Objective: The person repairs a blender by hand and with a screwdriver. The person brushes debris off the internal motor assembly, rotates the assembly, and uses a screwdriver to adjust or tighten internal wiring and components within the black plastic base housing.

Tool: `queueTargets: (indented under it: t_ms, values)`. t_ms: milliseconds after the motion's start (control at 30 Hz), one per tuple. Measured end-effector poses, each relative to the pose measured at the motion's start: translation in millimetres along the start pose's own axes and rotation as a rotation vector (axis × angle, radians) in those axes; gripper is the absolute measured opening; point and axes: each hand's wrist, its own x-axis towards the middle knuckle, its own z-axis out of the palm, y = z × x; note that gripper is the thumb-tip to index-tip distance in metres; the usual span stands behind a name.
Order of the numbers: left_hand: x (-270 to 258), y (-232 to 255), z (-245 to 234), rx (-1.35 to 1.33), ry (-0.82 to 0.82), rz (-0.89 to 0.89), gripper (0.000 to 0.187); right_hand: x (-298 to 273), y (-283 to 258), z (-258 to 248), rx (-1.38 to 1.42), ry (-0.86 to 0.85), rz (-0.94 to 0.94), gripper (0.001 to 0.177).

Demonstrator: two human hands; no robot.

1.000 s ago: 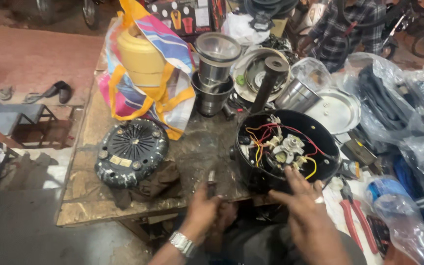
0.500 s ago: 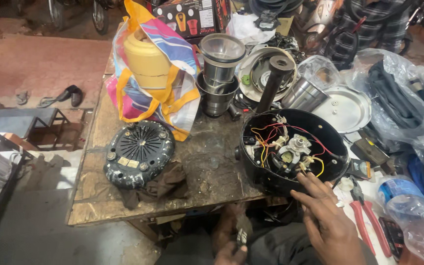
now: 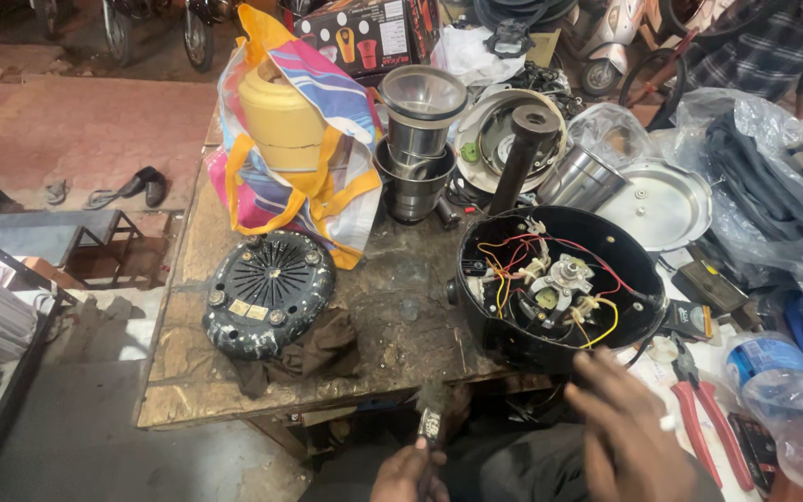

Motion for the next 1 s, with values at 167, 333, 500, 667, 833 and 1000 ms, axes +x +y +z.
queueTargets:
  t_ms: [167,333,500,667,833,1000]
  values:
    - [-34.7,36.9,16.9,-0.072,-0.073,-0.116,0.045,-90.1,19.3,70.8,0.103,-0.146,0.221,0.035]
    - [-37.6,38.8,24.4,-0.045,-0.206,0.027,0.055,-177.1,67.1,158.4,0.418,-0.738,0.039,0.044]
    - [-27.1,21.7,32.8,-0.171,-0.226,-0.041,0.052,-207.4,67.7,172.4,0.186,-0.59,-0.083,0.035]
    - [-26.8,38.9,9.0,0.946,-0.372,0.483,0.056,-188.6,64.3,144.3,0.397,-0.155,0.303,0.019]
    - [-30.4,60.9,-10.0,1.604,-0.115,0.385,0.054,-172.6,91.9,112.5,1.538,0.102,1.255,0.034]
    - [-30.6,69.1,-26.0,1.845,-0.072,0.26,0.053,-181.0,107.9,100.3,1.785,0.162,1.148,0.04]
